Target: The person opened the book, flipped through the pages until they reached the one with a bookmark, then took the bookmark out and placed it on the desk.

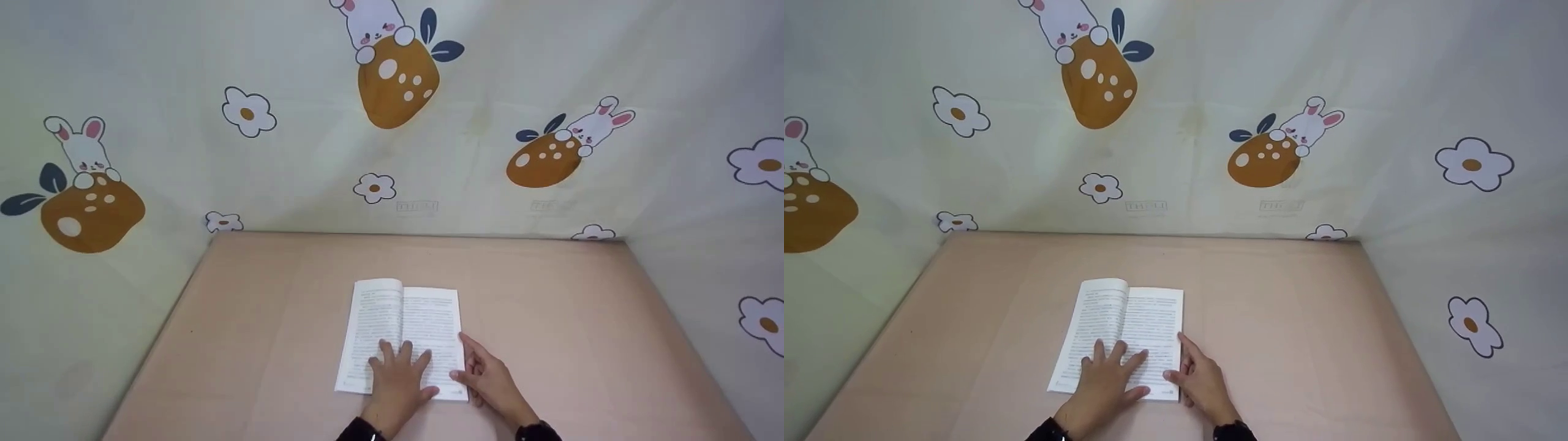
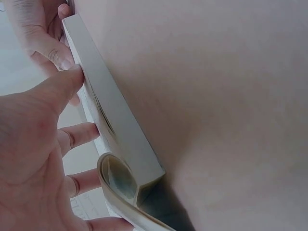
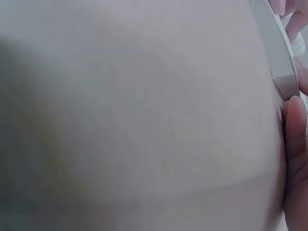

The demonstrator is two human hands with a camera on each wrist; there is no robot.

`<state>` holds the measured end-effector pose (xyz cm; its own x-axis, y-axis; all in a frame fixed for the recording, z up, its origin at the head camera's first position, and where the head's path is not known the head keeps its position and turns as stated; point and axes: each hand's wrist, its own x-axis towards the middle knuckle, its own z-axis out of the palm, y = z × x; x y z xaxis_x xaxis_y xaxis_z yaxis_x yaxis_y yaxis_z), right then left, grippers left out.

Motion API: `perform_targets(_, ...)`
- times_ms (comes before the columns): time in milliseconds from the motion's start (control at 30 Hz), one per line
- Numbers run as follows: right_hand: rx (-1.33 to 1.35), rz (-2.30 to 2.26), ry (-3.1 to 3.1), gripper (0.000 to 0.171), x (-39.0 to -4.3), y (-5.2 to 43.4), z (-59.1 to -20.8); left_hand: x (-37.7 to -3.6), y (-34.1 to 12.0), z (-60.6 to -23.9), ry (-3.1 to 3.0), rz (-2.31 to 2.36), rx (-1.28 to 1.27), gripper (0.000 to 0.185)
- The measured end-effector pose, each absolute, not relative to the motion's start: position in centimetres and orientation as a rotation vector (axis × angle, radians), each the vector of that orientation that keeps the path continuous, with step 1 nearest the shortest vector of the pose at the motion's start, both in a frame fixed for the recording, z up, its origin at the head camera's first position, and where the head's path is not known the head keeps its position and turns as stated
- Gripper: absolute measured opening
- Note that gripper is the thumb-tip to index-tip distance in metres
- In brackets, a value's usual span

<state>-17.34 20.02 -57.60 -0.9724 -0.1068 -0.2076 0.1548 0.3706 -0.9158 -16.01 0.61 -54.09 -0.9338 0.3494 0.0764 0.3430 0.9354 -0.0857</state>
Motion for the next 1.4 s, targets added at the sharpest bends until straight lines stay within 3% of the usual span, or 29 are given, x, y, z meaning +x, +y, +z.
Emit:
perform_targets(233, 0.09, -1.65, 2.409, 0.09, -17.45, 19.8, -57.72, -15.95, 0.49, -53.87, -3.017, 0.116, -0.53, 0.074)
perform_targets(667, 0.112, -1.663, 2.444, 0.083, -17.48, 19.76, -57.75, -15.99, 0.57, -53.96, -3.036, 0.085, -0.547, 0.086)
perform_targets(1400, 0.103, -1.639, 2.538, 0.062, -17.57, 19.6, -58.24, -16.37, -0.32, -54.19, -2.999, -0.128, -0.59, 0.091)
